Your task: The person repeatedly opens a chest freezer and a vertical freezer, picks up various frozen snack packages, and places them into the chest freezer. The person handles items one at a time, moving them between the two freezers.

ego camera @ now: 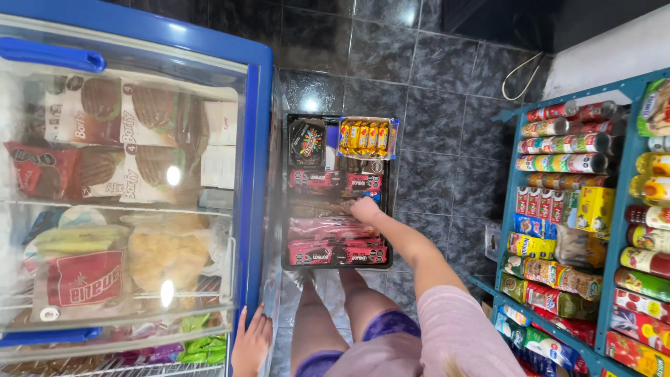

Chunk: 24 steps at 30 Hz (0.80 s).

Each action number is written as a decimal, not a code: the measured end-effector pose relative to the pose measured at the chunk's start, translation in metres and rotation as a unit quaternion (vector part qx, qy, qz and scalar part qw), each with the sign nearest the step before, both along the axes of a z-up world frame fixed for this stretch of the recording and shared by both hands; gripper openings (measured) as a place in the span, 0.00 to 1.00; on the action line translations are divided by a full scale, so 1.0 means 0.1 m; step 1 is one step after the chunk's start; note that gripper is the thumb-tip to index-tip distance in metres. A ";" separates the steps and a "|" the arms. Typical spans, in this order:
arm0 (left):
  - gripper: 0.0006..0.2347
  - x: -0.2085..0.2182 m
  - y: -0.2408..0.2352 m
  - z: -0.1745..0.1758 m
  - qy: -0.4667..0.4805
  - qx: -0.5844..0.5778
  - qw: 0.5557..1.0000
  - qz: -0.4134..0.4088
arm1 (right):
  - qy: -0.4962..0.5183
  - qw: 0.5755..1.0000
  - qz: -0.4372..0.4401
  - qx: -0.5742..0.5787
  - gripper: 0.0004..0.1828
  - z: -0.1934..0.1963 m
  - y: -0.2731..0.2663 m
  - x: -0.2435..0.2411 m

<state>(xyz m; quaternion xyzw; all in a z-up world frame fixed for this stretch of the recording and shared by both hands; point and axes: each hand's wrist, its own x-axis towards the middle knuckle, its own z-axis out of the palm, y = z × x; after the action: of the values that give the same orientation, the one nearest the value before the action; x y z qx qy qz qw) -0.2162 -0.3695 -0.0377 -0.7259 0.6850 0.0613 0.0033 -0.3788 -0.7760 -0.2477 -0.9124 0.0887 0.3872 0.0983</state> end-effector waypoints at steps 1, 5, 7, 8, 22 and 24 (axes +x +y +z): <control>0.06 -0.01 0.00 0.04 -0.001 -0.006 1.000 0.000 | -0.001 1.000 0.000 -0.006 0.10 -0.04 -0.02 -0.16; 0.08 0.02 -0.04 0.00 0.028 0.001 1.000 0.010 | -0.064 0.992 -0.078 -0.075 0.07 0.06 -0.30 -0.60; 0.09 0.02 -0.04 -0.02 0.042 0.019 0.999 0.001 | -0.058 0.987 -0.114 -0.093 0.05 0.32 -0.39 -0.71; 0.07 0.04 -0.05 0.00 0.041 0.009 0.999 0.000 | -0.087 0.984 -0.133 -0.083 0.04 0.49 -0.41 -0.74; 0.13 -0.06 -0.58 0.54 0.333 -0.187 0.895 0.230 | -0.338 0.871 -0.321 0.156 0.29 3.28 0.41 -0.01; 0.20 -0.07 -0.77 1.04 0.294 -0.241 0.894 0.236 | -0.360 0.827 -0.338 0.271 0.25 3.62 0.58 0.13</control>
<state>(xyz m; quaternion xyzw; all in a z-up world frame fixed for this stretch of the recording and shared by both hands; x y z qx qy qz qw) -0.2232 -0.4464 0.0664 -0.7937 0.4570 0.1034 -0.3880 -0.3655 -0.7177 0.1142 -0.8369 0.2412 -0.0172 0.4911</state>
